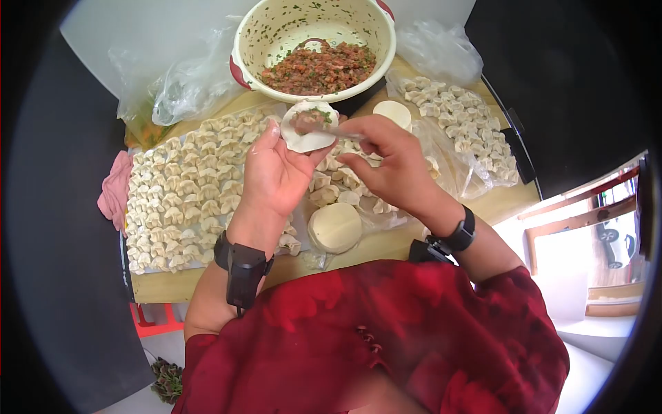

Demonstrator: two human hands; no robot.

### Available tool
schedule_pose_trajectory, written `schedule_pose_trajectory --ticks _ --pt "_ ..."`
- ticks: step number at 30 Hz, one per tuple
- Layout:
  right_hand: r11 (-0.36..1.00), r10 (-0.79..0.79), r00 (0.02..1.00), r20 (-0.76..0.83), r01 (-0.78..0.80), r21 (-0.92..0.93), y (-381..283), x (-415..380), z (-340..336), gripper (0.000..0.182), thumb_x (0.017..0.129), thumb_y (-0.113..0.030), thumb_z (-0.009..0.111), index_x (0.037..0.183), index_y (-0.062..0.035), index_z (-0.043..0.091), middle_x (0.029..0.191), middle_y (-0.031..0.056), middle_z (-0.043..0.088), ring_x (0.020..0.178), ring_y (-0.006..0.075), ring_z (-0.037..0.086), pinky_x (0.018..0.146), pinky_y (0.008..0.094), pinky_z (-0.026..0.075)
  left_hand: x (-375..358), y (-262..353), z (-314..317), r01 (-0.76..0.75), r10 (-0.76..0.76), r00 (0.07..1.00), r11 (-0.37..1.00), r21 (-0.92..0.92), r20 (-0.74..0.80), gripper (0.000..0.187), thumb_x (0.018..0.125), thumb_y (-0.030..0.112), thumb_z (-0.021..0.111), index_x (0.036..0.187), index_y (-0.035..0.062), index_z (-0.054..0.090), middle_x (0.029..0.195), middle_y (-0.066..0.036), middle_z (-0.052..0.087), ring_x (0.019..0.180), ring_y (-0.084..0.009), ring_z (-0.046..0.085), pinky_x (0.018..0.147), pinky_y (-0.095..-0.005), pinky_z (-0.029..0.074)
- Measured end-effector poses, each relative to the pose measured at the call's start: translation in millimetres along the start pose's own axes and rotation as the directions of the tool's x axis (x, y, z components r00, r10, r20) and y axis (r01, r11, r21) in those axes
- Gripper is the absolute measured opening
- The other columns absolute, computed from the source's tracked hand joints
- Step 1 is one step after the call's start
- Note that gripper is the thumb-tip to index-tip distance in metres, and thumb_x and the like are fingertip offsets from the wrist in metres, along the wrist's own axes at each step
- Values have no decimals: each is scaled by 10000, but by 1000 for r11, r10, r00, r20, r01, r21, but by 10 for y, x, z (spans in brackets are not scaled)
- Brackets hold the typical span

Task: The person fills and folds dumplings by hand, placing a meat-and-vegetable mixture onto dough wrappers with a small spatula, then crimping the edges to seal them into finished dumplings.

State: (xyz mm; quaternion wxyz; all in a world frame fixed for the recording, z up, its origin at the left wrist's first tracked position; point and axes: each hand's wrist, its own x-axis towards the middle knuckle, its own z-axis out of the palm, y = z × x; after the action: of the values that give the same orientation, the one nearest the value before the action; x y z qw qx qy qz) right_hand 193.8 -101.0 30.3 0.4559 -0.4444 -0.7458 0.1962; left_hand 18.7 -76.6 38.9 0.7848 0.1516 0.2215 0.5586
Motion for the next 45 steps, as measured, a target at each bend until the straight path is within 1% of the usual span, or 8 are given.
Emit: schedule_pose_trajectory --ticks 3,8,21,27,29,30,38,45 --pt "972 -206 978 19 207 -110 87 9 70 389 696 7 685 1044 -151 612 886 59 596 766 262 600 632 350 495 33 -17 -160 59 -63 981 998 24 185 501 1042 297 201 1375 -62 303 1385 -240 429 1291 -359 424 1109 -511 334" --pt "857 -418 906 66 417 -302 111 -1 8 478 603 12 661 1047 -157 612 818 27 579 755 253 599 612 366 484 31 -24 -211 83 -83 980 997 4 182 527 1039 345 183 1375 -33 332 1379 -211 449 1274 -326 448 1107 -476 334" --pt "830 -449 892 49 437 -345 187 -38 -26 481 567 -24 690 1020 -169 623 720 7 540 654 227 558 545 351 450 -7 -120 -229 121 -116 980 992 -20 159 502 1040 354 219 1342 -4 400 1347 -149 504 1237 -268 487 1075 -431 362" --pt "947 -308 945 -113 292 -135 139 -38 33 244 693 -32 709 899 -141 638 663 16 532 596 193 544 531 297 440 -49 -157 -166 153 -168 967 984 92 190 513 1041 372 230 1327 -11 417 1342 -156 500 1210 -280 516 1029 -427 435" --pt "992 66 996 -59 -59 112 109 -56 18 121 775 -75 713 861 -98 631 638 0 530 554 106 490 522 247 406 -45 -198 -150 114 -143 973 980 161 183 519 1038 385 251 1325 -13 420 1322 -159 514 1177 -280 542 1002 -423 461" --pt "992 72 995 -70 -64 113 101 -55 0 121 775 -75 713 861 -98 631 638 0 530 554 106 490 522 247 406 -41 -218 -145 67 -108 978 973 222 177 525 1035 398 272 1323 -15 424 1302 -161 527 1144 -280 568 976 -419 487" --pt "749 384 923 14 -320 579 188 18 21 213 845 -218 703 842 -32 601 711 -28 556 635 34 465 535 227 388 -30 -349 -86 -195 57 961 835 515 271 347 981 258 525 1197 -13 543 1144 -134 628 991 -197 647 849 -330 553" --pt "849 382 924 -22 -341 404 150 24 -102 286 819 -264 736 904 -23 606 733 -6 569 650 56 497 563 223 405 45 -374 -85 -299 197 950 800 521 242 189 925 136 619 1078 25 614 1052 -83 672 903 -132 646 759 -261 551"
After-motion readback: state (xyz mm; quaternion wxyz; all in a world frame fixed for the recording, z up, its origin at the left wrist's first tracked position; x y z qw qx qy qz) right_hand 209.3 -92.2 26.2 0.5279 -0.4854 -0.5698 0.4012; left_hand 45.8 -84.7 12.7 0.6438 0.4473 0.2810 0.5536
